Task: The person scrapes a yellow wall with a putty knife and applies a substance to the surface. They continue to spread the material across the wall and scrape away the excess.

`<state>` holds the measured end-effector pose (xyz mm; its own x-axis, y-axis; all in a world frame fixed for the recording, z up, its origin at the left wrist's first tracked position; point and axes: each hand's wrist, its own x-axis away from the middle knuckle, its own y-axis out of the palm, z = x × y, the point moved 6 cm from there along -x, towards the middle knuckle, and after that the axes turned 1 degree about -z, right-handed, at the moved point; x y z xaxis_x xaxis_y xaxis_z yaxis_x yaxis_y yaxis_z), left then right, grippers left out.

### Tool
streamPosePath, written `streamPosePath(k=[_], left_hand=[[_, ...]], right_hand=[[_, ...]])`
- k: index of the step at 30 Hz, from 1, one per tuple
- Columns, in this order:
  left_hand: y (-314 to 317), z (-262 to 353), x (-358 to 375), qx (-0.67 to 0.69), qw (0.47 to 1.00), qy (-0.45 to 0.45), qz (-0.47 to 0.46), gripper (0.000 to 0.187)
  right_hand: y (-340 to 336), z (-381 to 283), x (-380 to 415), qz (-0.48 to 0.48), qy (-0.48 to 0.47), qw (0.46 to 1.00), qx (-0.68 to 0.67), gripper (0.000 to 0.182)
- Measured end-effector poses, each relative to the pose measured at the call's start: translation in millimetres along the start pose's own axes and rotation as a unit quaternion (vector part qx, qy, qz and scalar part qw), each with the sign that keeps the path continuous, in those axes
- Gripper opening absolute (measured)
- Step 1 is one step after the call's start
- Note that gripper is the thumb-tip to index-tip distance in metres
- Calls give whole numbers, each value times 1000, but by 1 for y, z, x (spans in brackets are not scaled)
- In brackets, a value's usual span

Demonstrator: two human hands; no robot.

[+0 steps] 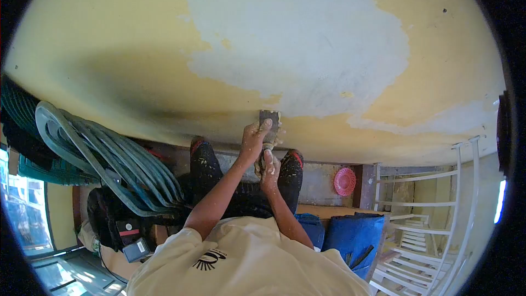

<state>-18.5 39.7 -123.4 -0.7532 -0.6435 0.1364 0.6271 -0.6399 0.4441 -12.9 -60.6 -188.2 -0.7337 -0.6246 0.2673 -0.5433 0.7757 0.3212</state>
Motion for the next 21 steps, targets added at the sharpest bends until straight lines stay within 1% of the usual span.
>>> streamPosePath(k=[1,2,6,8,9,11,12,15,16,18,19,20,21], left_hand=[[1,3,2,-11,1000,5,2,37],[1,7,0,-23,1000,10,3,36],[10,35,5,-29,999,21,7,33],[10,43,2,-56,998,41,8,33],[10,45,2,-68,997,47,9,33],[27,77,4,-47,997,62,2,34],[34,88,5,-37,997,72,-2,35],[21,81,-7,-113,986,123,-29,37],[14,72,-6,-131,987,97,-9,37],[-7,43,15,-166,985,46,33,37],[-33,-7,17,-48,997,-34,58,36],[-60,-66,21,71,988,-113,82,39],[-84,-114,38,118,965,-181,149,42]], right_hand=[[1,-4,3,2,6,1000,-5,37],[5,-13,5,-8,-8,1000,9,36],[16,-20,8,25,-2,1000,-15,35],[19,-21,13,31,9,999,-27,34],[19,-26,12,15,-16,1000,-13,34],[21,-45,-2,-18,-74,997,14,33],[27,-61,-5,-14,-104,994,4,32],[29,-71,-4,4,-173,985,13,35],[21,-56,-9,-4,-144,986,87,35],[-18,1,-14,-17,-83,969,233,35],[-35,10,-6,21,-161,928,335,35],[-48,14,8,57,-235,870,429,34],[-65,17,23,90,-233,834,492,35]])
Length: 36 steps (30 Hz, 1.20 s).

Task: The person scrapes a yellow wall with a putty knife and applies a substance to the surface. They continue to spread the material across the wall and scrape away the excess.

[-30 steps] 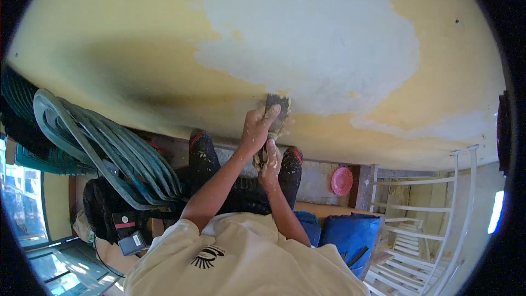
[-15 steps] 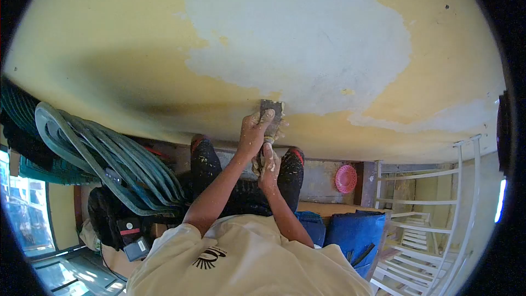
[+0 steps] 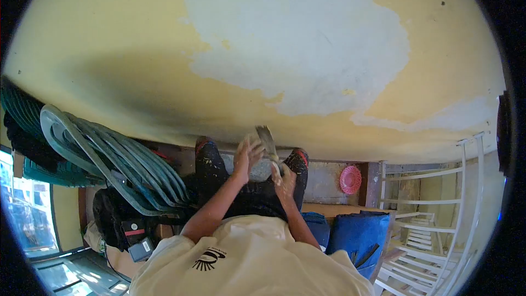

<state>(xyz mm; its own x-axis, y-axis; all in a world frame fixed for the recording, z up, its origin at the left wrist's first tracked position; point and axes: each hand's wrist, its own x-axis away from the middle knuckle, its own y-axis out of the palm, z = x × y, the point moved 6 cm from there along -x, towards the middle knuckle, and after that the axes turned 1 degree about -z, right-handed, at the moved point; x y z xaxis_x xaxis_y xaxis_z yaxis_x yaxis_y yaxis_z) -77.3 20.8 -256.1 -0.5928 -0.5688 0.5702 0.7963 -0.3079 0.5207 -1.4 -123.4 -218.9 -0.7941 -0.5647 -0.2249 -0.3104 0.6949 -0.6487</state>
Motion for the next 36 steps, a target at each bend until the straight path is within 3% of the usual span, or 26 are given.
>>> streamPosePath(k=[1,4,7,9,10,12,16,18,20,25,28,31,34,36], left_hand=[[-32,-38,0,50,994,-71,68,45],[-79,-94,10,-2,983,-158,97,54],[-9,-30,33,-88,993,-75,-20,57],[37,11,35,-150,974,34,-164,60],[49,23,31,-154,968,67,-187,58],[70,42,26,-159,951,131,-229,55],[98,78,32,-175,950,154,-205,39],[95,80,26,-164,957,158,-181,34],[93,85,22,-195,950,174,-172,33],[109,113,43,-192,943,218,-164,30],[106,116,46,-292,912,262,-118,29],[102,106,37,-208,949,189,-140,29],[107,118,46,-250,928,240,-136,39],[114,124,53,-217,939,225,-146,38]], right_hand=[[-12,8,10,14,6,997,79,35],[-40,13,17,16,7,990,141,36],[-47,15,9,9,5,997,70,32],[-32,13,-3,-34,61,989,-129,29],[-23,7,-9,-56,88,968,-227,29],[-10,-11,-23,-76,94,957,-264,30],[18,-26,-32,-130,148,923,-329,33],[21,-33,-38,-81,115,937,-319,34],[22,-36,-37,-30,89,947,-306,34],[21,-51,-42,-47,123,923,-361,35],[25,-56,-38,-83,176,882,-429,34],[35,-55,-34,-106,237,848,-462,35],[29,-62,-36,-92,209,847,-480,34],[20,-67,-44,-76,175,871,-453,33]])
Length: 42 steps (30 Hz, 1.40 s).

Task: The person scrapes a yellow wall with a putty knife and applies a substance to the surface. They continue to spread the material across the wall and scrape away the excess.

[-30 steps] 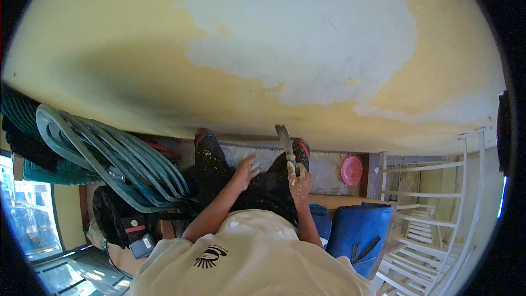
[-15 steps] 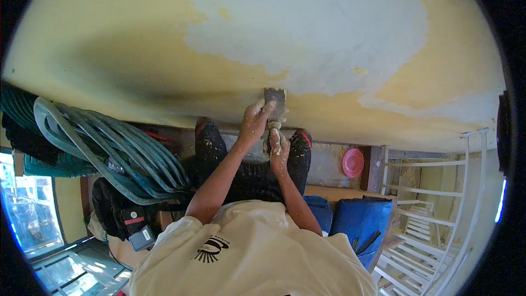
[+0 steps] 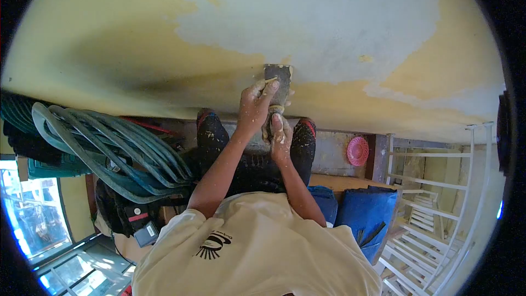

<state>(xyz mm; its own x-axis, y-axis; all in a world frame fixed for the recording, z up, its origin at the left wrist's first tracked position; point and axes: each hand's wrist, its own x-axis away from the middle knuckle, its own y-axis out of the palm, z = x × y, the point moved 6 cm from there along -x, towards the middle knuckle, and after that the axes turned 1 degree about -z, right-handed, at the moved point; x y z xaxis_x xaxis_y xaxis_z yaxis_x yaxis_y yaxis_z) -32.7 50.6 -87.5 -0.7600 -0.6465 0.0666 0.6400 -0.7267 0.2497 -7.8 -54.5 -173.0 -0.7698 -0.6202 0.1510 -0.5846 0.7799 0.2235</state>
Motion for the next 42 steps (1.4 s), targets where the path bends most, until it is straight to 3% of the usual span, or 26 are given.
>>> streamPosePath(k=[1,2,4,7,9,10,14,16,18,19,22,25,30,34,36,38,40,42], left_hand=[[2,4,-1,18,1000,0,-3,38],[-1,-1,-2,-13,1000,11,9,37],[-13,-30,0,-74,996,37,35,36],[-21,-95,34,185,950,-51,245,34],[-19,-165,63,263,910,-274,165,38],[-12,-181,80,296,866,-383,124,40],[-2,-156,63,276,938,-183,100,44],[-1,-97,40,192,979,-49,45,45],[-4,-73,25,69,995,-43,49,46],[-7,-68,19,7,998,-41,51,47],[-11,-86,-4,68,994,-81,3,37],[-22,-87,-15,-100,993,-17,57,36],[-17,-52,-9,-178,978,49,97,36],[-20,-65,-10,-145,985,34,92,36],[-21,-59,-11,-155,981,63,102,36],[-17,-37,-9,-167,975,82,118,37],[-11,-5,-6,-184,969,91,140,38],[-19,-16,-9,-229,962,71,127,38]], right_hand=[[-1,-7,-3,2,-24,1000,17,33],[-10,-8,-3,36,-114,984,135,30],[-25,3,3,102,-283,884,358,29],[-49,13,15,23,-229,836,498,23],[-61,8,27,33,-207,810,548,21],[-67,7,33,36,-191,797,572,20],[-86,41,25,103,-229,882,398,22],[-73,28,17,58,-92,941,319,27],[-52,3,20,23,34,976,212,24],[-54,25,12,23,-2,974,226,28],[-48,52,0,27,9,986,162,33],[-46,57,-2,52,-14,977,207,38],[-22,23,16,32,86,995,42,40],[-27,38,10,37,102,991,84,35],[-34,43,3,58,-59,969,234,32],[-32,41,-5,63,-112,946,297,29],[-26,25,-15,58,-60,958,275,28],[-22,30,-11,52,-91,961,254,28]])
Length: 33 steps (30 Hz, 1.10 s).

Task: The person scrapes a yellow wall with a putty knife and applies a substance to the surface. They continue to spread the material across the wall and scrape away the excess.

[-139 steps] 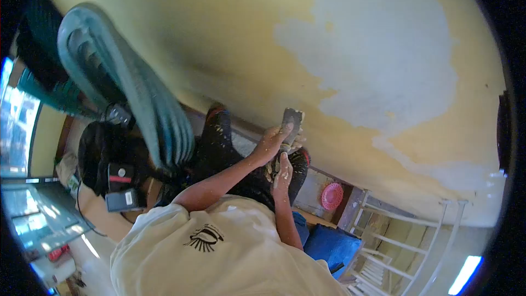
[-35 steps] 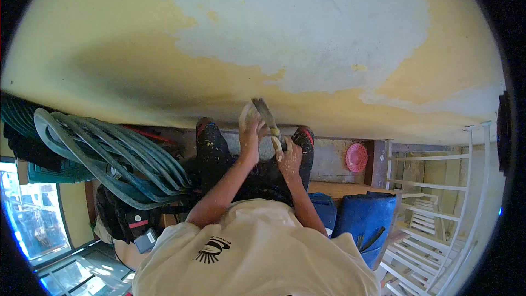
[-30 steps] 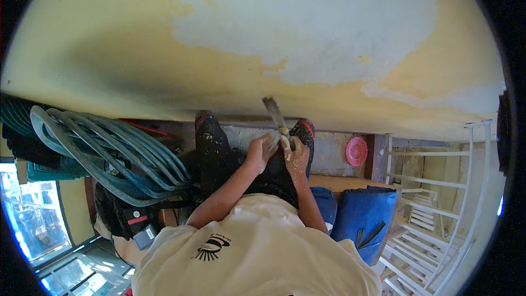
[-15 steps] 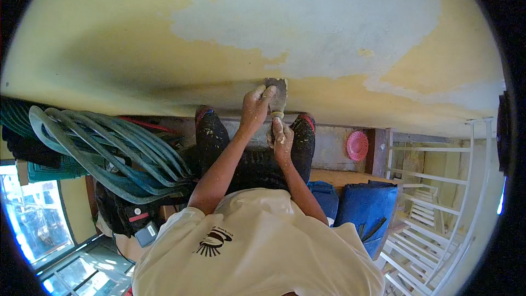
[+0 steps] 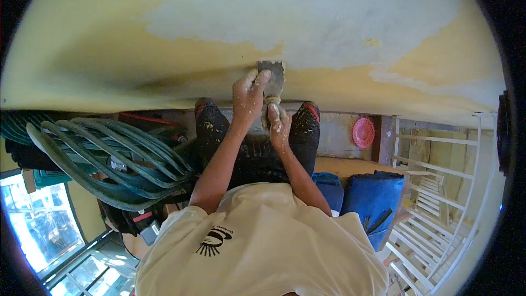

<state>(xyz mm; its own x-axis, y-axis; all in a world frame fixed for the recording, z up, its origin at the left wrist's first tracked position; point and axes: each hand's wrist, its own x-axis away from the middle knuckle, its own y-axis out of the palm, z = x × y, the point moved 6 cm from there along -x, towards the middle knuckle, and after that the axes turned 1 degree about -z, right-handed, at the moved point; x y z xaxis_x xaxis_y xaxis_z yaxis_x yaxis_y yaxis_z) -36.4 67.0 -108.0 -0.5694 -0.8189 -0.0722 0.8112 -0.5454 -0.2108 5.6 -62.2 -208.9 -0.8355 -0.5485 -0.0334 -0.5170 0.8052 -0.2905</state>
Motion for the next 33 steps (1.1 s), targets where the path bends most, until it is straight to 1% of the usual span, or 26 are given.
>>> streamPosePath(k=[1,2,3,4,6,7,8,10,11,12,14,15,18,21,22,24,27,28,29,30,31,33], left_hand=[[2,-17,0,-8,1000,9,-1,38],[3,-30,0,-15,1000,19,-2,38],[6,-34,4,11,1000,11,3,39],[6,-31,7,2,1000,17,13,40],[4,-27,10,-15,999,23,35,40],[2,-18,8,-20,999,21,23,40],[-1,-8,6,-25,999,17,11,40],[-2,0,3,-15,1000,9,-2,40],[-2,1,3,-2,1000,3,-5,40],[-2,4,0,12,1000,2,-7,40],[1,-10,5,-1,999,41,32,40],[0,-4,6,-7,997,57,51,40],[-2,-2,0,-14,1000,26,3,41],[-3,10,-4,62,998,11,-22,41],[-4,10,-4,42,999,14,-17,41],[-6,13,-1,4,1000,22,-8,40],[-10,20,-6,-2,996,72,50,36],[-9,25,-1,41,998,47,33,37],[-9,32,-1,82,996,23,16,37],[-9,39,-3,123,992,7,0,37],[-12,29,-3,46,999,6,-3,37],[-12,27,-1,0,1000,12,-4,36]], right_hand=[[12,33,6,-15,-14,1000,-7,28],[16,32,7,-67,85,988,-113,28],[19,27,10,-97,192,955,-205,28],[18,17,12,-86,198,952,-218,29],[17,10,17,-67,214,944,-242,39],[12,11,13,-46,118,975,-184,36],[10,19,11,-24,23,992,-123,33],[5,7,10,-25,-5,995,-96,31],[-2,-23,8,-46,65,988,-132,31],[-3,-39,7,-65,131,975,-168,32],[7,-19,13,-40,163,956,-243,31],[9,-23,13,-30,180,943,-278,31],[-4,-49,11,-22,115,976,-185,39],[-1,-52,19,-71,158,950,-259,38],[2,-54,18,-86,167,940,-285,37],[4,-48,20,-77,169,943,-275,37],[8,-59,8,-60,158,940,-295,34],[6,-64,14,-53,168,935,-307,32],[2,-65,15,-45,165,946,-277,33],[3,-62,19,-56,169,942,-285,33],[5,-59,21,-67,167,939,-293,33],[5,-57,21,-84,157,939,-296,34]])
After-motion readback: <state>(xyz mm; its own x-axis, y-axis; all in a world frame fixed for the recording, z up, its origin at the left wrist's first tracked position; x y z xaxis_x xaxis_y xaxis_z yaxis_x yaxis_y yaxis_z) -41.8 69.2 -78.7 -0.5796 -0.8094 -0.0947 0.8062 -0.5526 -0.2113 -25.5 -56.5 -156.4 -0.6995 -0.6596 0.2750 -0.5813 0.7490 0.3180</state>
